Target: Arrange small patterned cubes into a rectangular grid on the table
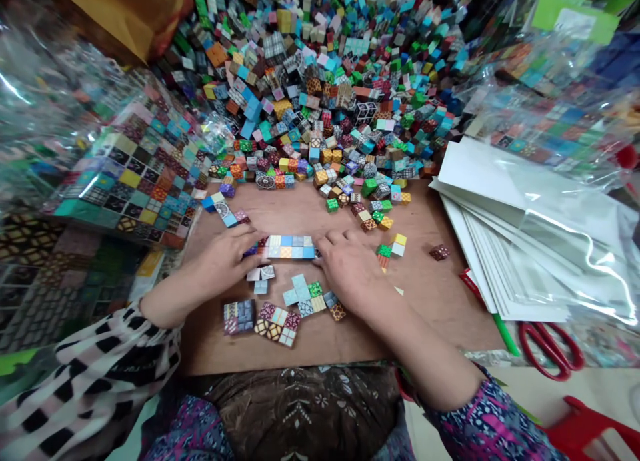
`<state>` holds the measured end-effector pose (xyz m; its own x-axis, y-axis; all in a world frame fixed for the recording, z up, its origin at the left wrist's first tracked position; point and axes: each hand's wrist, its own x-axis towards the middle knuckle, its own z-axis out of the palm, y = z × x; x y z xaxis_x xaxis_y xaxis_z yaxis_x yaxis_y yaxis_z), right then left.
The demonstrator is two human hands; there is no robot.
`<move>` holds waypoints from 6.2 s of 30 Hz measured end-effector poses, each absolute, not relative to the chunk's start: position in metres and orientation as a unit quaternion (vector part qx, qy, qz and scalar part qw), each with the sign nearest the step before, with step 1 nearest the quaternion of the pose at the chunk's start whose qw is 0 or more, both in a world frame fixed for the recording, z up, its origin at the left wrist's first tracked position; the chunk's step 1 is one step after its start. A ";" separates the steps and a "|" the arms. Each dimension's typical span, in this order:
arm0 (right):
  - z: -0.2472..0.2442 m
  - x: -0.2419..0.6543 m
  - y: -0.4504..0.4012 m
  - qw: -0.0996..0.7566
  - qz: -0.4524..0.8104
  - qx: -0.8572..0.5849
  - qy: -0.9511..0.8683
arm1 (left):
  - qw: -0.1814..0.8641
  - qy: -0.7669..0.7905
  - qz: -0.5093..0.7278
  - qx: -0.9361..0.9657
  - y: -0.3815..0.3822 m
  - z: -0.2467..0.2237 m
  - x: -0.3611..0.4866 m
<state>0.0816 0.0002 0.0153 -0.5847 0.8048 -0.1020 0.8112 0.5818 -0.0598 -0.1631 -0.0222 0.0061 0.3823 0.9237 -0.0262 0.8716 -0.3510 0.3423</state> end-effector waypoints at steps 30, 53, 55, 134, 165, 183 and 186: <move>0.012 0.074 -0.114 -0.114 -0.116 0.341 0.926 | 0.273 0.540 0.140 0.784 -0.145 0.012 -0.158; 0.010 0.100 -0.085 -0.081 -0.105 0.440 0.888 | 0.206 0.526 0.144 0.813 -0.146 0.010 -0.159; 0.010 0.103 -0.087 -0.077 -0.104 0.442 0.888 | 0.203 0.527 0.143 0.813 -0.147 0.008 -0.158; 0.029 0.059 -0.056 -0.022 -0.236 0.309 0.921 | 0.055 0.585 0.097 0.804 -0.144 0.004 -0.182; 0.028 0.065 -0.052 -0.023 -0.225 0.284 0.932 | 0.028 0.568 0.107 0.816 -0.142 0.000 -0.183; 0.038 0.092 -0.059 -0.024 -0.180 0.312 0.933 | -0.037 0.582 0.103 0.806 -0.143 0.008 -0.165; 0.035 0.094 -0.061 -0.033 -0.182 0.312 0.932 | -0.021 0.556 0.113 0.823 -0.140 0.009 -0.150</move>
<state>0.0938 -0.0606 0.0345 -0.8028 0.5941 -0.0512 0.5699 0.7390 -0.3593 -0.1505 -0.1403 0.0093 0.3555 0.9109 0.2093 0.9204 -0.3802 0.0911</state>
